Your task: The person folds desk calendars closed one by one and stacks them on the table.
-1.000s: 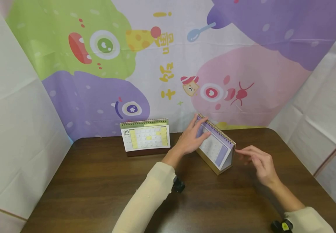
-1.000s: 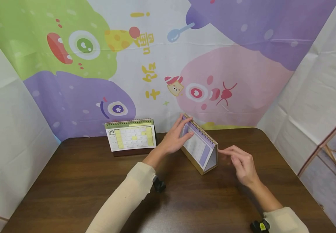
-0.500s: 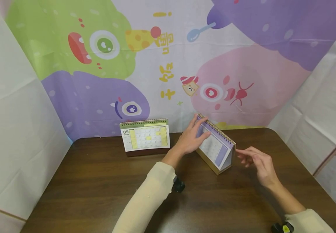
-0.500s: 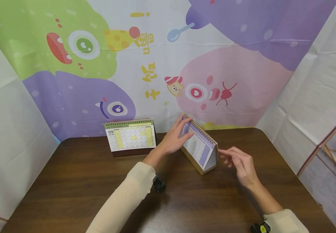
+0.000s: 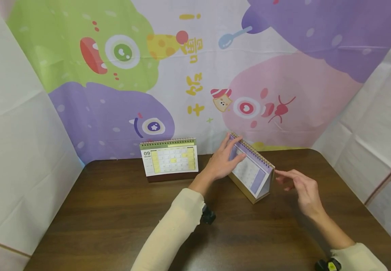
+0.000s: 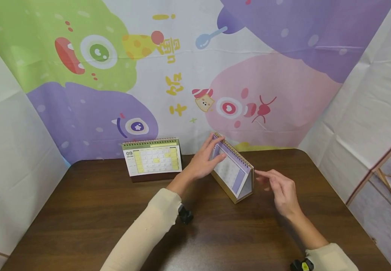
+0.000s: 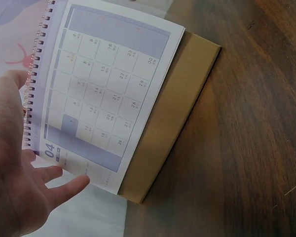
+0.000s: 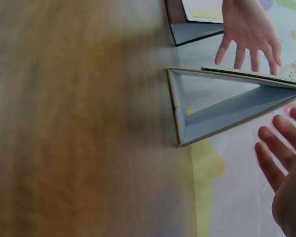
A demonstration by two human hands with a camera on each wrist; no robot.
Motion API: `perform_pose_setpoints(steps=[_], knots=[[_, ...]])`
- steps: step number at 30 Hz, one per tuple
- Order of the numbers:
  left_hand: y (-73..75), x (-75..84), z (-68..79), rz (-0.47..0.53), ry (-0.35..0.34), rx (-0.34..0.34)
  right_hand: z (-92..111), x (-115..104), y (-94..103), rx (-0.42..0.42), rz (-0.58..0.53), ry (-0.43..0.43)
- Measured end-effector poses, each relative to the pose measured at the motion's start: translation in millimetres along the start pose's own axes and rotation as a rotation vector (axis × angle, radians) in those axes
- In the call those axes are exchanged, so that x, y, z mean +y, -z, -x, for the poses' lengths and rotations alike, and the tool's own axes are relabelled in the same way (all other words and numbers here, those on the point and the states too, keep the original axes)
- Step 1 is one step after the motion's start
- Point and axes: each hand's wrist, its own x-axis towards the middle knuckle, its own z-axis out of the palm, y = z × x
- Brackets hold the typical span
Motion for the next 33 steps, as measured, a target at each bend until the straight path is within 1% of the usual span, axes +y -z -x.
perform_pose_setpoints(steps=[4, 6, 9, 15, 26, 33], knots=[[0.0, -0.5, 0.4, -0.001, 0.005, -0.003, -6.2, -2.4, 1.4, -0.025, 0.117, -0.097], [0.4, -0.7, 0.7, 0.0, 0.007, -0.005, -10.1, -2.4, 1.6, -0.037, 0.168, -0.113], [0.5, -1.2, 1.0, 0.002, 0.008, -0.008, -14.7, -0.8, 0.8, -0.041, 0.196, -0.095], [0.6, -0.2, 1.9, 0.003, 0.004, -0.01, -19.7, 2.1, -3.7, -0.05, 0.164, -0.049], [-0.1, -0.1, 0.8, -0.001, 0.008, -0.014, -20.6, 6.9, -7.6, -0.031, 0.174, 0.031], [-1.1, -1.0, -0.4, -0.008, 0.006, -0.009, -22.1, 5.6, -7.2, -0.019, 0.184, 0.056]])
